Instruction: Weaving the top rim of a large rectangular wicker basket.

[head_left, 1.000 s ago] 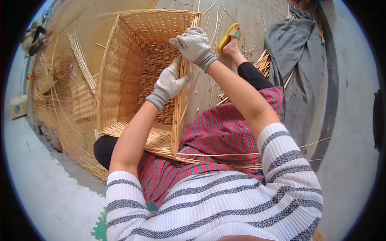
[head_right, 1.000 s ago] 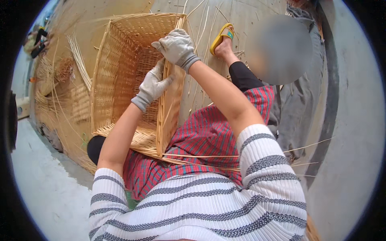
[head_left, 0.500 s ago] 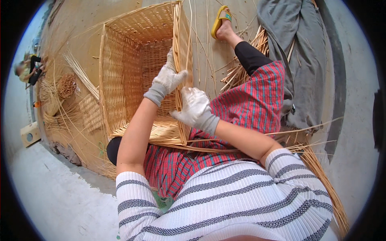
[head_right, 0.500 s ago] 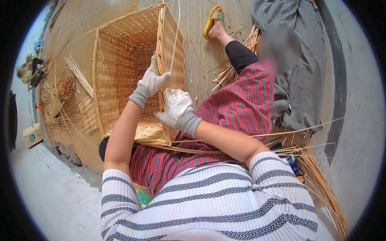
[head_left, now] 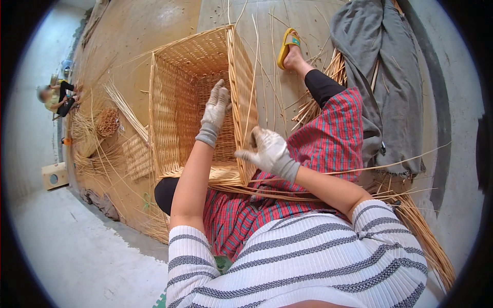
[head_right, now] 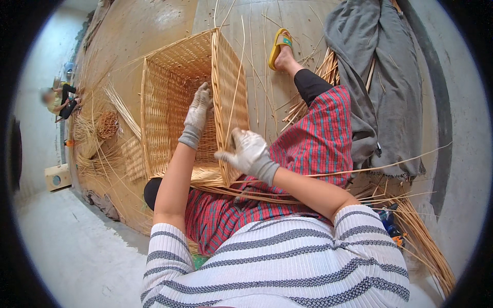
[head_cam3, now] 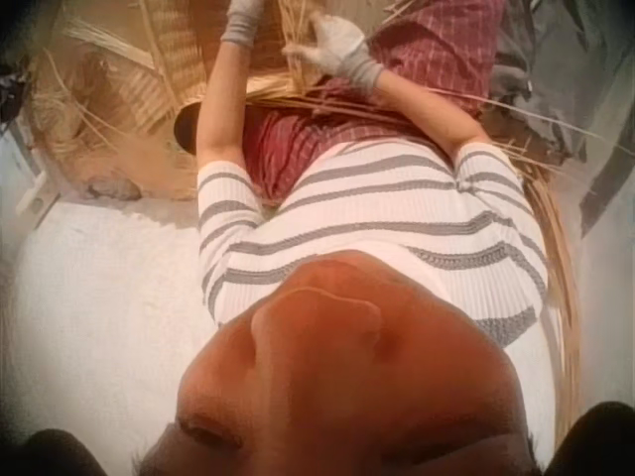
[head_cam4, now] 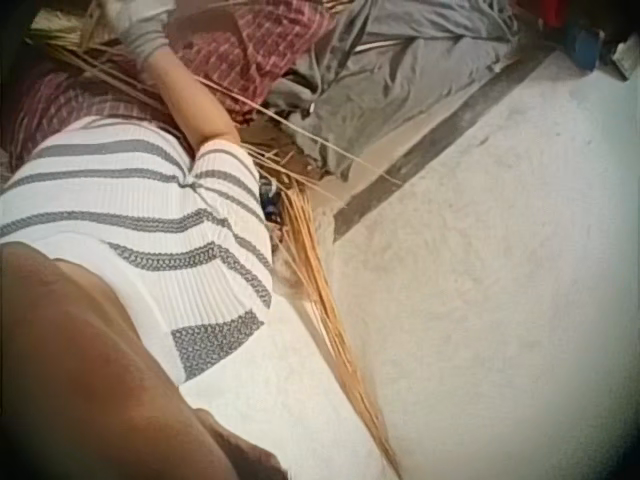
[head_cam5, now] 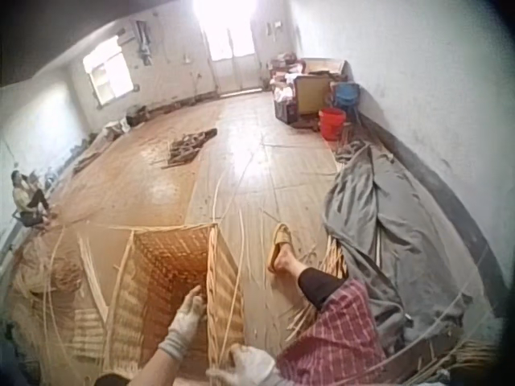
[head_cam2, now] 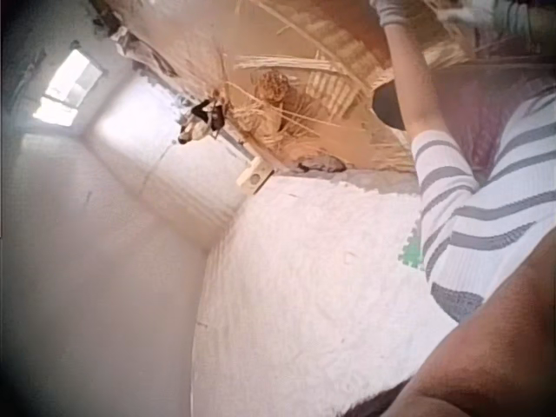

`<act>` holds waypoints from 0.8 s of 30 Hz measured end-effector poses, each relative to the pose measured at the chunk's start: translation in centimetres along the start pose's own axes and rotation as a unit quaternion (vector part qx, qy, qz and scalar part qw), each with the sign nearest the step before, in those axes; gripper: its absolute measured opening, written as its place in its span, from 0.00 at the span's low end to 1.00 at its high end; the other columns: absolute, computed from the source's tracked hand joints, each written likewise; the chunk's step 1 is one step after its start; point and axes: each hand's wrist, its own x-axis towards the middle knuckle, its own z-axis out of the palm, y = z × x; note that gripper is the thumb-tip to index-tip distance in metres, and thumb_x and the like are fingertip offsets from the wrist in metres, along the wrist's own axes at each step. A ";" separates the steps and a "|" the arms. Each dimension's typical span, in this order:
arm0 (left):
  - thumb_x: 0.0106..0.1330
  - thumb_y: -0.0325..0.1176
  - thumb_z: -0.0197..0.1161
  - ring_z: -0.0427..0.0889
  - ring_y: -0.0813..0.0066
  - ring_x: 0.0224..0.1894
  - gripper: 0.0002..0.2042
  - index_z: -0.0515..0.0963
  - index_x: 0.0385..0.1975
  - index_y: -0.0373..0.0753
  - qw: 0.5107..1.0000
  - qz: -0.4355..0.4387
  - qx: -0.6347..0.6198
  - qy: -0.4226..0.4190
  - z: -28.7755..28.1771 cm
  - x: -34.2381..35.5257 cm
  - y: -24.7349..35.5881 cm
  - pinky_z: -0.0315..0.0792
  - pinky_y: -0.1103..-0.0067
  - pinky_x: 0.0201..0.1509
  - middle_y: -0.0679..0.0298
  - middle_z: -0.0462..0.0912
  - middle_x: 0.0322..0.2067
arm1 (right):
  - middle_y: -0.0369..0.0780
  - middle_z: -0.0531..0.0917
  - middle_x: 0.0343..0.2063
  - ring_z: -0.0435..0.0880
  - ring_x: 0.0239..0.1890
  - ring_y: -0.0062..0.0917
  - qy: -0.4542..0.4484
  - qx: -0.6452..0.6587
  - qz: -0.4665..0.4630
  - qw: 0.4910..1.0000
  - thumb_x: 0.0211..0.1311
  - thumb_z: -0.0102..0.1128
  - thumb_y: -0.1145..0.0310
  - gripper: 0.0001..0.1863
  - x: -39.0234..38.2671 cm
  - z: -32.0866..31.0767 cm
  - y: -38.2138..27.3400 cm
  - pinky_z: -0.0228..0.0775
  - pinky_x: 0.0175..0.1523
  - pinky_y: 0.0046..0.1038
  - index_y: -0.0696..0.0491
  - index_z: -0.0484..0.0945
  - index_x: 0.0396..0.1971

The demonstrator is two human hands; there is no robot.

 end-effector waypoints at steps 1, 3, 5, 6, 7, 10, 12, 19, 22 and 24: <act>0.74 0.50 0.57 0.72 0.80 0.52 0.31 0.61 0.72 0.43 0.998 -0.038 -0.019 0.038 0.5 -0.5 1.4 0.69 0.78 0.62 0.68 0.73 0.55 | 0.47 0.82 0.28 0.84 0.36 0.42 0.013 -0.041 -0.005 0.999 0.49 0.64 0.29 0.39 -1.0 0.2 -0.5 0.75 0.45 0.39 0.57 0.73 0.33; 0.69 0.54 0.62 0.72 0.72 0.59 0.34 0.64 0.70 0.41 0.999 -0.007 0.013 0.031 -0.6 0.0 0.9 0.66 0.75 0.66 0.63 0.72 0.60 | 0.48 0.82 0.30 0.84 0.39 0.43 -0.023 -0.085 -0.024 0.996 0.45 0.65 0.27 0.42 -2.2 0.7 -3.1 0.75 0.48 0.41 0.58 0.75 0.35; 0.63 0.55 0.68 0.71 0.63 0.65 0.40 0.63 0.70 0.38 0.967 0.086 0.241 0.017 1.0 0.6 1.0 0.64 0.72 0.69 0.56 0.71 0.64 | 0.50 0.82 0.34 0.84 0.42 0.44 -0.062 -0.083 0.015 0.995 0.45 0.66 0.29 0.42 -2.2 1.3 -3.5 0.75 0.50 0.41 0.60 0.75 0.37; 0.58 0.54 0.72 0.66 0.60 0.70 0.45 0.61 0.70 0.34 0.947 0.068 0.312 0.029 1.5 1.2 1.4 0.62 0.71 0.70 0.50 0.70 0.66 | 0.50 0.82 0.34 0.84 0.42 0.44 -0.060 -0.084 0.015 0.995 0.45 0.66 0.29 0.42 -2.0 1.3 -3.4 0.75 0.50 0.41 0.60 0.75 0.37; 0.58 0.54 0.72 0.66 0.60 0.70 0.45 0.61 0.70 0.34 0.947 0.069 0.312 0.029 1.9 1.5 1.6 0.62 0.71 0.70 0.50 0.70 0.66 | 0.51 0.83 0.35 0.83 0.43 0.44 -0.089 -0.086 0.037 0.992 0.46 0.66 0.31 0.41 -1.9 1.0 -3.7 0.74 0.51 0.41 0.60 0.75 0.38; 0.59 0.38 0.73 0.74 0.64 0.63 0.42 0.58 0.70 0.30 0.971 0.046 0.233 0.022 2.6 2.8 2.4 0.67 0.75 0.66 0.52 0.74 0.62 | 0.51 0.83 0.36 0.83 0.44 0.44 -0.098 -0.082 0.037 0.991 0.48 0.67 0.35 0.38 -2.1 1.5 -3.6 0.74 0.51 0.42 0.60 0.75 0.38; 0.59 0.35 0.72 0.76 0.65 0.61 0.41 0.58 0.70 0.29 0.983 0.052 0.173 0.006 2.3 3.1 2.3 0.68 0.76 0.65 0.52 0.75 0.61 | 0.50 0.82 0.36 0.83 0.43 0.44 -0.079 -0.069 0.013 0.994 0.49 0.67 0.40 0.35 -2.1 2.1 -3.3 0.74 0.51 0.43 0.59 0.75 0.39; 0.66 0.44 0.65 0.75 0.59 0.63 0.38 0.56 0.72 0.35 0.939 0.058 0.340 0.010 1.3 1.8 2.8 0.67 0.71 0.67 0.46 0.75 0.60 | 0.52 0.83 0.39 0.83 0.47 0.44 -0.054 -0.054 -0.036 0.996 0.53 0.63 0.38 0.35 -2.3 3.0 -1.9 0.74 0.52 0.43 0.60 0.76 0.41; 0.66 0.48 0.66 0.76 0.60 0.62 0.40 0.55 0.72 0.39 0.979 0.003 0.197 0.057 -0.2 -1.1 4.3 0.68 0.69 0.66 0.47 0.77 0.58 | 0.54 0.82 0.38 0.81 0.45 0.50 -0.170 0.169 0.012 0.971 0.69 0.51 0.42 0.29 -2.5 1.2 1.5 0.73 0.52 0.44 0.57 0.76 0.47; 0.68 0.44 0.65 0.78 0.65 0.59 0.31 0.65 0.67 0.39 0.952 0.048 0.288 0.087 -1.3 -5.4 6.0 0.70 0.70 0.64 0.50 0.80 0.54 | 0.54 0.83 0.40 0.82 0.45 0.49 -0.091 0.230 0.043 0.968 0.73 0.50 0.51 0.21 -2.9 2.2 6.8 0.74 0.52 0.42 0.56 0.77 0.44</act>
